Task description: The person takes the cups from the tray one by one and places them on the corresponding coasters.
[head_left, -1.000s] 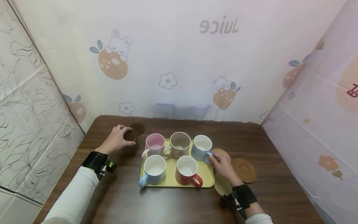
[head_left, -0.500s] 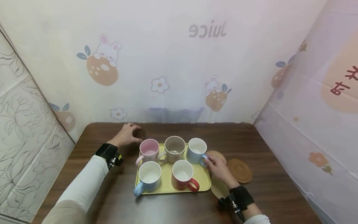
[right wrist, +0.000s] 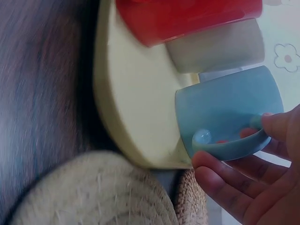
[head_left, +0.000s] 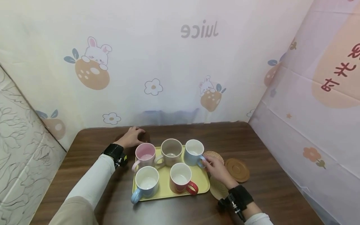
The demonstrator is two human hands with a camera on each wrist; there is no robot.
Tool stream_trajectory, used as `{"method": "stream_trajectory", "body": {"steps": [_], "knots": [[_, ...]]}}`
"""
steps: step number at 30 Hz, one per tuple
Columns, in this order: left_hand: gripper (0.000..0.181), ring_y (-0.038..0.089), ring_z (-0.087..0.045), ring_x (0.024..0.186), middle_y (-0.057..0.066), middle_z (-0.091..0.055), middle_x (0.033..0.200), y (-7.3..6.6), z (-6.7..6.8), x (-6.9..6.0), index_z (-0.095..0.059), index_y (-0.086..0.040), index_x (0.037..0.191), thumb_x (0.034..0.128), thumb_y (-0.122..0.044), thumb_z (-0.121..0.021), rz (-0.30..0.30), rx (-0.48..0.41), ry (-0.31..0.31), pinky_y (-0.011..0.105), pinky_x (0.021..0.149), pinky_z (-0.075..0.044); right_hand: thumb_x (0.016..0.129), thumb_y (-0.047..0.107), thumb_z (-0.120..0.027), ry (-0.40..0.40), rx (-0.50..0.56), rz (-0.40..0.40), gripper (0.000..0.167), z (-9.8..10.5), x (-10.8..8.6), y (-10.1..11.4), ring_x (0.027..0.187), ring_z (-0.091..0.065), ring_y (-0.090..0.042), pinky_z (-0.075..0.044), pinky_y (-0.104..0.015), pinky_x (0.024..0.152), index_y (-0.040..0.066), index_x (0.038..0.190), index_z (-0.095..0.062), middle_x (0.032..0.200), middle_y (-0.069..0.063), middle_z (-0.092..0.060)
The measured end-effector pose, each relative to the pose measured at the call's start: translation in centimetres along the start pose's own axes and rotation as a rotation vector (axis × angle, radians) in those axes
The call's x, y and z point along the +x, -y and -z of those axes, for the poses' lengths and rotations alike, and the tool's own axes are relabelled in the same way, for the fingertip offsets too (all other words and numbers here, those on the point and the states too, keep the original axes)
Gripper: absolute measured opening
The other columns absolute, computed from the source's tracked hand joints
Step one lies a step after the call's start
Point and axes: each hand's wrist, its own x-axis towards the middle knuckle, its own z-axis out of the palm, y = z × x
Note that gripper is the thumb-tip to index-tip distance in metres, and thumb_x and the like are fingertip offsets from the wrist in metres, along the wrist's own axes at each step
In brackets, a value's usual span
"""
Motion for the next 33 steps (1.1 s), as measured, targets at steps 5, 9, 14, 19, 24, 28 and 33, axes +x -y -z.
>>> {"method": "stream_trajectory", "body": {"steps": [5, 9, 14, 19, 24, 28, 33], "knots": [[0.065, 0.036, -0.042, 0.121, 0.022, -0.048, 0.133, 0.5, -1.0, 0.7, -0.059, -0.007, 0.131, 0.0784, -0.041, -0.078, 0.014, -0.027, 0.034, 0.056, 0.097, -0.045, 0.100, 0.015, -0.055, 0.004, -0.024, 0.022, 0.029, -0.3, -0.3, 0.3, 0.084, -0.067, -0.022, -0.056, -0.026, 0.066, -0.001, 0.124, -0.063, 0.109, -0.018, -0.067], [0.065, 0.037, -0.041, 0.123, 0.022, -0.047, 0.134, 0.6, -1.9, 1.2, -0.058, -0.007, 0.131, 0.0790, -0.040, -0.077, 0.013, -0.036, 0.048, 0.056, 0.097, -0.045, 0.100, 0.014, -0.055, 0.007, -0.035, 0.011, 0.028, -0.6, -0.4, 0.4, 0.081, -0.066, -0.022, -0.054, -0.024, 0.063, 0.001, 0.123, -0.063, 0.105, -0.017, -0.067], [0.064, 0.039, -0.040, 0.125, 0.024, -0.046, 0.135, 0.5, -2.8, 1.5, -0.058, -0.005, 0.131, 0.0794, -0.037, -0.077, 0.017, -0.036, 0.047, 0.057, 0.098, -0.044, 0.101, 0.014, -0.054, 0.007, -0.022, -0.014, 0.028, -0.8, -0.4, 0.2, 0.083, -0.067, -0.023, -0.055, -0.026, 0.066, 0.002, 0.124, -0.063, 0.106, -0.016, -0.067], [0.062, 0.040, -0.041, 0.123, 0.026, -0.047, 0.134, 0.2, -3.2, 1.6, -0.059, -0.002, 0.129, 0.0792, -0.033, -0.078, 0.010, -0.052, 0.046, 0.058, 0.097, -0.044, 0.101, 0.015, -0.053, 0.005, -0.002, -0.025, 0.031, -0.8, -0.4, 0.2, 0.087, -0.067, -0.023, -0.057, -0.029, 0.069, 0.001, 0.127, -0.061, 0.113, -0.018, -0.066], [0.061, 0.040, -0.042, 0.127, 0.024, -0.049, 0.136, 0.3, -3.3, 2.3, -0.059, -0.002, 0.129, 0.0807, -0.035, -0.076, -0.011, -0.042, 0.054, 0.056, 0.101, -0.042, 0.101, 0.015, -0.053, -0.008, -0.005, -0.029, 0.031, -0.6, -0.4, 0.3, 0.086, -0.067, -0.023, -0.058, -0.029, 0.070, 0.000, 0.127, -0.061, 0.113, -0.019, -0.066], [0.059, 0.042, -0.043, 0.129, 0.025, -0.051, 0.136, 0.3, -3.2, 2.8, -0.061, -0.001, 0.128, 0.0815, -0.034, -0.076, -0.071, -0.021, 0.059, 0.056, 0.104, -0.040, 0.101, 0.014, -0.053, -0.017, -0.003, -0.031, 0.031, -0.4, -0.3, 0.3, 0.086, -0.068, -0.023, -0.058, -0.031, 0.071, 0.000, 0.127, -0.061, 0.112, -0.018, -0.066], [0.056, 0.046, -0.041, 0.131, 0.026, -0.048, 0.140, 0.4, -3.3, 3.4, -0.061, -0.004, 0.129, 0.0834, -0.033, -0.075, -0.136, 0.005, 0.068, 0.059, 0.105, -0.038, 0.101, 0.015, -0.053, -0.017, -0.001, -0.030, 0.032, -0.2, -0.2, 0.2, 0.088, -0.068, -0.024, -0.059, -0.032, 0.072, -0.002, 0.128, -0.060, 0.113, -0.020, -0.066]]}}
